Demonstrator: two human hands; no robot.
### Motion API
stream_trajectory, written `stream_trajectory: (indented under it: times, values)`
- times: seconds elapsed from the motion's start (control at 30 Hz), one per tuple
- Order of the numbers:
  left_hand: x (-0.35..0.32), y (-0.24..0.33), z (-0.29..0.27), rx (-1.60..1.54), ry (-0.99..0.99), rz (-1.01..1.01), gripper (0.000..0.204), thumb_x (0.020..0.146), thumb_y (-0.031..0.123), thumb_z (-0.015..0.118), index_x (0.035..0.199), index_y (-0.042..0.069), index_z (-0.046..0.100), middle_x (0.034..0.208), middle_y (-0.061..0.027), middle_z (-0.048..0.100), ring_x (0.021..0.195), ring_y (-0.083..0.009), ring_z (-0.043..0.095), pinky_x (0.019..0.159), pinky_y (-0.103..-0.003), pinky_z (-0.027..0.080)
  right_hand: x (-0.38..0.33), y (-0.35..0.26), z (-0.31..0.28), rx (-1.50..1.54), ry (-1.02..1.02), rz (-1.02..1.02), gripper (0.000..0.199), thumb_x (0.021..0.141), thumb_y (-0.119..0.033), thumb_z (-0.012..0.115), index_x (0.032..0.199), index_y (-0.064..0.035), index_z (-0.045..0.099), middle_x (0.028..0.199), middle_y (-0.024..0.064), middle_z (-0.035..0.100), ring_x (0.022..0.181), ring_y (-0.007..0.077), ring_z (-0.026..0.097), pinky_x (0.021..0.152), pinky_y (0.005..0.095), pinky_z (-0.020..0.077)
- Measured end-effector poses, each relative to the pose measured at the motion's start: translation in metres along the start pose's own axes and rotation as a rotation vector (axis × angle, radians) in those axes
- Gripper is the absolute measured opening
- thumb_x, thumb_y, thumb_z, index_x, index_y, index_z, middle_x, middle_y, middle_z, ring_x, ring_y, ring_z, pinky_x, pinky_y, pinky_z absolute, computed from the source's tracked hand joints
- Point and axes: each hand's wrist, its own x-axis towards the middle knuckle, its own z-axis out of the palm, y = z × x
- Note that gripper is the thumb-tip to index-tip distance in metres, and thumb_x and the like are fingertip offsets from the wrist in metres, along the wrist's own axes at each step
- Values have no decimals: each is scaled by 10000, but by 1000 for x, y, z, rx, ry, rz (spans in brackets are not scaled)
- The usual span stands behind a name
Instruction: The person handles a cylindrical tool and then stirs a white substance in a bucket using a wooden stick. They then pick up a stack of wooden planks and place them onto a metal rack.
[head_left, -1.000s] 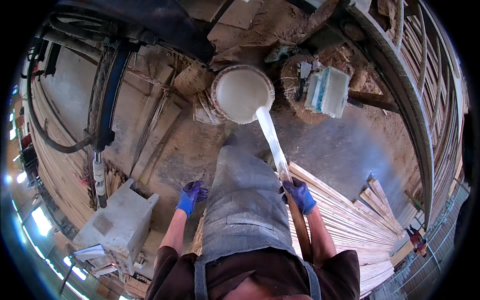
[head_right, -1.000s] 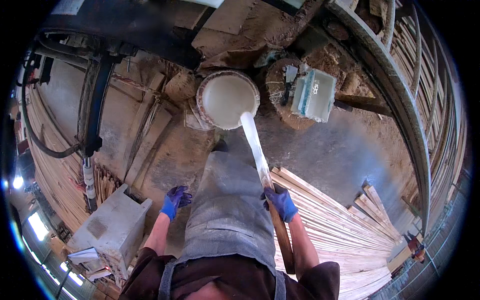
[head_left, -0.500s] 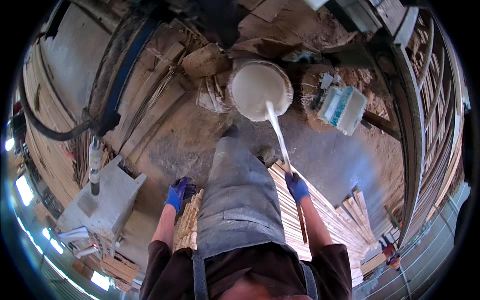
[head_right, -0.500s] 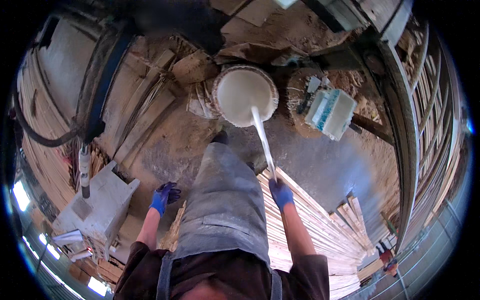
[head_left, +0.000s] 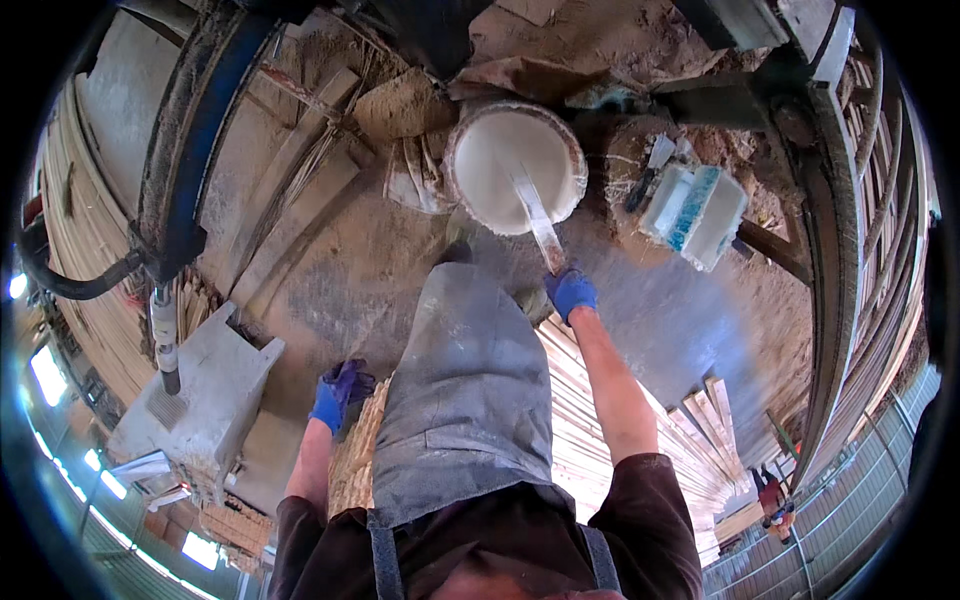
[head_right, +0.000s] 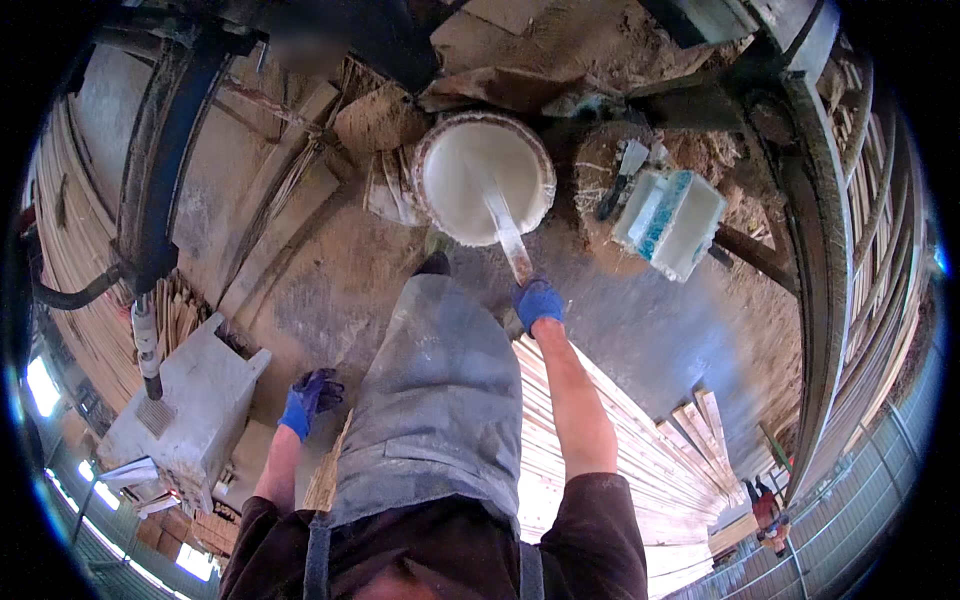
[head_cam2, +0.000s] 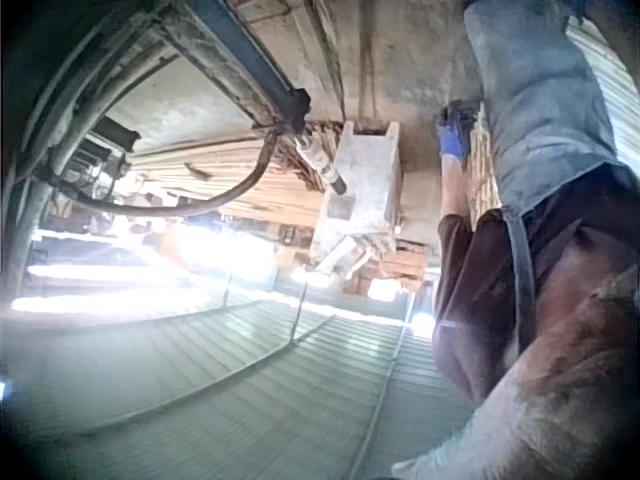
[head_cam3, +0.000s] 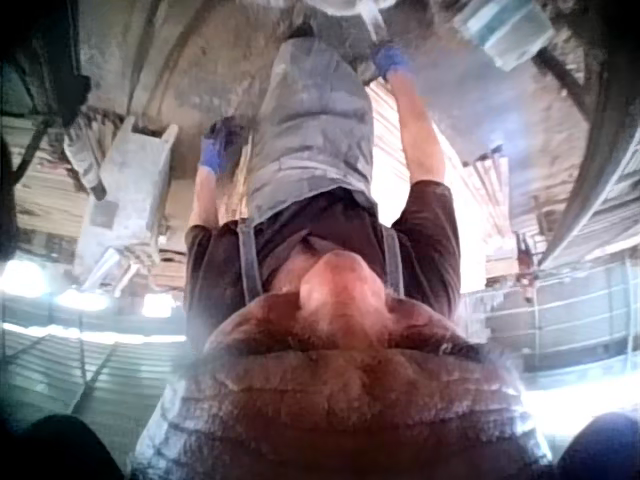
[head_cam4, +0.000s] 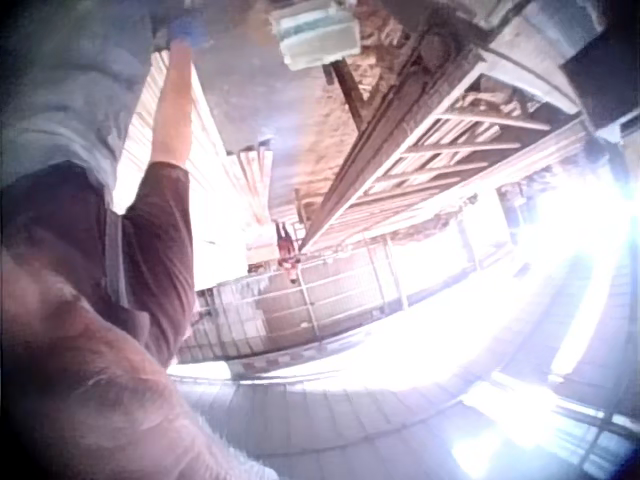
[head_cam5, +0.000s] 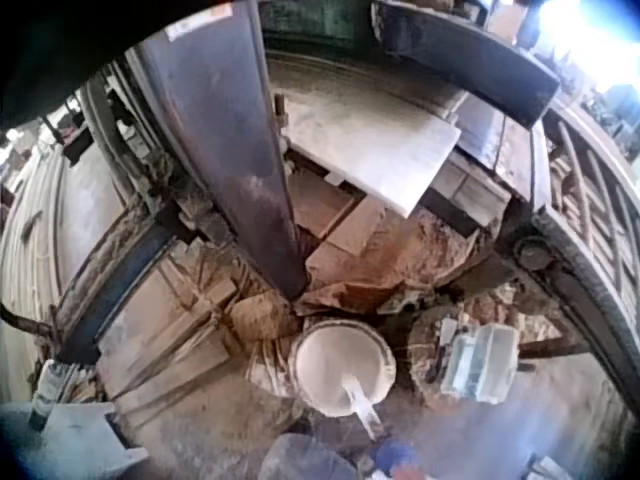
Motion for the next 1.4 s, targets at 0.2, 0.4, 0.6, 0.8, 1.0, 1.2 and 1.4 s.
stream_trajectory:
  times: [0.2,0.4,0.6,0.8,1.0,1.2,1.4]
  values:
    - [12,-14,-8,-75,43,-107,337,1008,343,645,1185,62,703,920,-149,761,728,-242,731,686,-362,624,-107,78,1,-132,-12,64,596,934,-480,634,1285,-11,522,1059,320,699,1023,499,672,880,561,549]
    - [23,-24,-1,-15,-31,-95,346,1006,383,633,1222,124,707,994,-153,770,759,-243,740,705,-371,618,-218,87,-82,-224,-128,166,619,911,-568,628,1248,-53,564,1061,265,713,971,473,690,838,548,544]
    - [25,-19,0,-12,-9,-85,327,1014,364,625,1213,115,702,964,-149,765,760,-245,738,695,-372,618,-123,-5,-84,-15,24,-43,629,930,-620,583,1152,-33,615,1009,300,706,961,502,672,821,572,536]
    - [6,1,-22,-42,66,-58,294,1030,304,601,1180,73,702,936,-154,761,752,-256,739,711,-397,631,-13,-4,-22,7,-77,37,635,927,-615,573,1180,-42,681,1027,312,696,1025,484,663,851,552,535]
    - [19,-24,-26,-70,72,-108,304,1028,313,608,1190,73,701,933,-161,762,742,-259,739,660,-389,624,-165,90,-30,-97,-164,274,686,888,-643,611,1188,-28,656,1070,290,713,1033,480,676,906,522,530]
    - [17,-1,4,21,7,-113,310,1021,317,627,1190,66,693,905,-151,756,713,-240,728,660,-348,613,-173,59,-50,98,-24,88,519,871,-516,707,1091,-51,638,971,286,709,958,502,671,797,544,530]
    - [83,61,30,173,-109,65,317,1001,327,668,1151,48,670,912,-134,743,749,-211,723,682,-347,610,9,-16,-1,-40,55,-8,403,929,-332,635,1192,-27,622,1051,292,699,1028,459,677,880,535,546]
